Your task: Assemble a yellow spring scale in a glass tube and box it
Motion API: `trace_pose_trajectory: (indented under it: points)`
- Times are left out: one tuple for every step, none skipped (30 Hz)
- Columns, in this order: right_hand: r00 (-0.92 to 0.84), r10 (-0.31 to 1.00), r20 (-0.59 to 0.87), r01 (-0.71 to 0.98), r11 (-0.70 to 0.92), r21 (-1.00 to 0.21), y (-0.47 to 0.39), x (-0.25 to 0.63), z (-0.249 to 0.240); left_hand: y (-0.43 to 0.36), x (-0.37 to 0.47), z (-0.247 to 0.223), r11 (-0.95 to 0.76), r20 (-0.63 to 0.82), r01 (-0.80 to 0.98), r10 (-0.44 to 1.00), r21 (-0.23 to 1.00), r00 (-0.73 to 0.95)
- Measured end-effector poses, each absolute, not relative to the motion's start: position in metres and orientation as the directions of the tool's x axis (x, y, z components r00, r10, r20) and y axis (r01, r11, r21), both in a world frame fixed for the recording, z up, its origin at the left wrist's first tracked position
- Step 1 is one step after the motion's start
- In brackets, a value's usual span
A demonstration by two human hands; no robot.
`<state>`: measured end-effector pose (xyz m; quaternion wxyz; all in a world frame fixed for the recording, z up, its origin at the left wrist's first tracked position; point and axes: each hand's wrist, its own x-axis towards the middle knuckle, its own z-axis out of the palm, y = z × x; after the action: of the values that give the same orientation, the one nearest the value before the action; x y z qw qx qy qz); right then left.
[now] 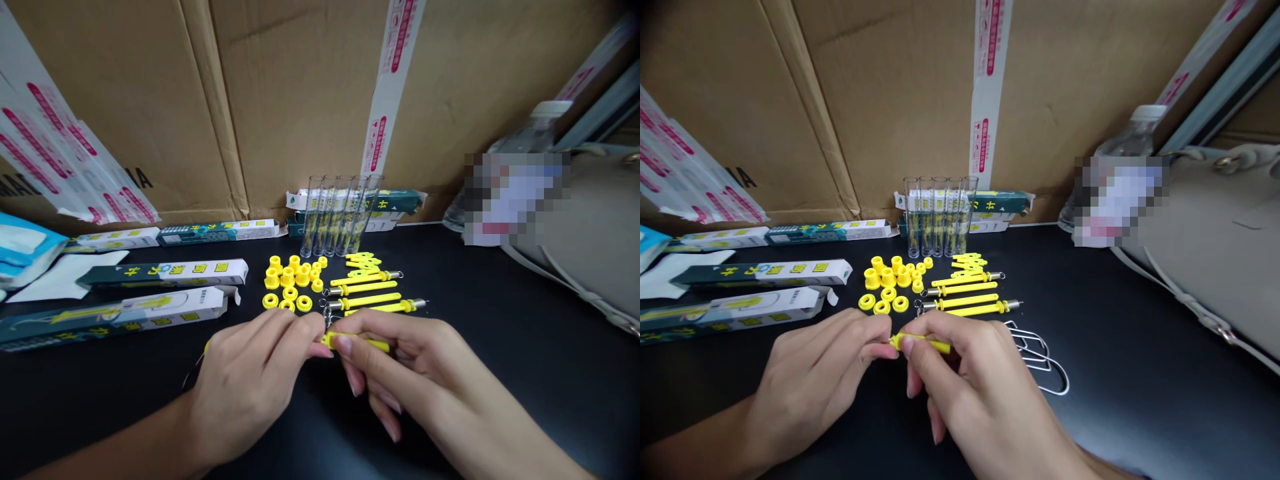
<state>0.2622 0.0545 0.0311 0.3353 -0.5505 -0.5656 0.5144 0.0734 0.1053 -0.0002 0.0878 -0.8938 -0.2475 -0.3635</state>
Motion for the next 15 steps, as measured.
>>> trace_pose_trajectory:
  points:
    - [-0.178,0.966,-0.187,0.275,-0.133,-0.952,0.056,0.263,0.032,0.104,0.074,-0.001,-0.864,0.689,0.504,0.377,0.021,0.618]
    - [-0.185,0.967,-0.178,0.268,-0.125,-0.955,0.057,0.265,0.035,0.102,0.074,-0.001,-0.868,0.679,0.497,0.378,0.023,0.629]
    - [-0.188,0.970,-0.156,0.256,-0.105,-0.961,0.059,0.267,0.038,0.100,0.075,-0.001,-0.876,0.668,0.482,0.374,0.026,0.644]
    - [-0.181,0.976,-0.120,0.245,-0.073,-0.967,0.061,0.271,0.042,0.097,0.076,-0.001,-0.887,0.648,0.460,0.372,0.036,0.665]
    - [-0.155,0.986,-0.062,0.244,-0.023,-0.969,0.063,0.275,0.047,0.095,0.077,-0.001,-0.905,0.651,0.423,0.338,0.029,0.680]
    - [-0.118,0.993,0.002,0.254,0.032,-0.967,0.064,0.278,0.052,0.092,0.077,-0.001,-0.919,0.665,0.393,0.310,0.027,0.680]
    - [-0.088,0.995,0.051,0.297,0.075,-0.952,0.065,0.282,0.056,0.091,0.078,0.000,-0.926,0.673,0.375,0.310,0.052,0.671]
    - [-0.058,0.993,0.104,0.328,0.118,-0.937,0.065,0.284,0.059,0.091,0.079,0.001,-0.920,0.670,0.375,0.347,0.110,0.656]
    - [-0.039,0.989,0.141,0.374,0.146,-0.916,0.064,0.286,0.060,0.091,0.079,0.002,-0.897,0.651,0.397,0.420,0.193,0.632]
    - [-0.020,0.984,0.179,0.418,0.171,-0.892,0.062,0.286,0.061,0.093,0.080,0.004,-0.869,0.680,0.431,0.471,0.245,0.563]
    - [-0.010,0.977,0.211,0.454,0.192,-0.870,0.061,0.286,0.059,0.094,0.080,0.006,-0.847,0.685,0.449,0.508,0.286,0.522]
    - [-0.014,0.975,0.223,0.477,0.202,-0.855,0.059,0.284,0.057,0.096,0.081,0.007,-0.826,0.689,0.465,0.538,0.317,0.485]
    - [-0.030,0.974,0.225,0.495,0.210,-0.843,0.057,0.282,0.054,0.097,0.082,0.008,-0.814,0.692,0.472,0.556,0.339,0.461]
    - [-0.056,0.976,0.212,0.509,0.210,-0.835,0.056,0.280,0.051,0.098,0.082,0.009,-0.803,0.686,0.477,0.572,0.356,0.451]
    - [-0.083,0.978,0.190,0.520,0.206,-0.829,0.055,0.277,0.048,0.098,0.082,0.009,-0.793,0.678,0.484,0.586,0.370,0.443]
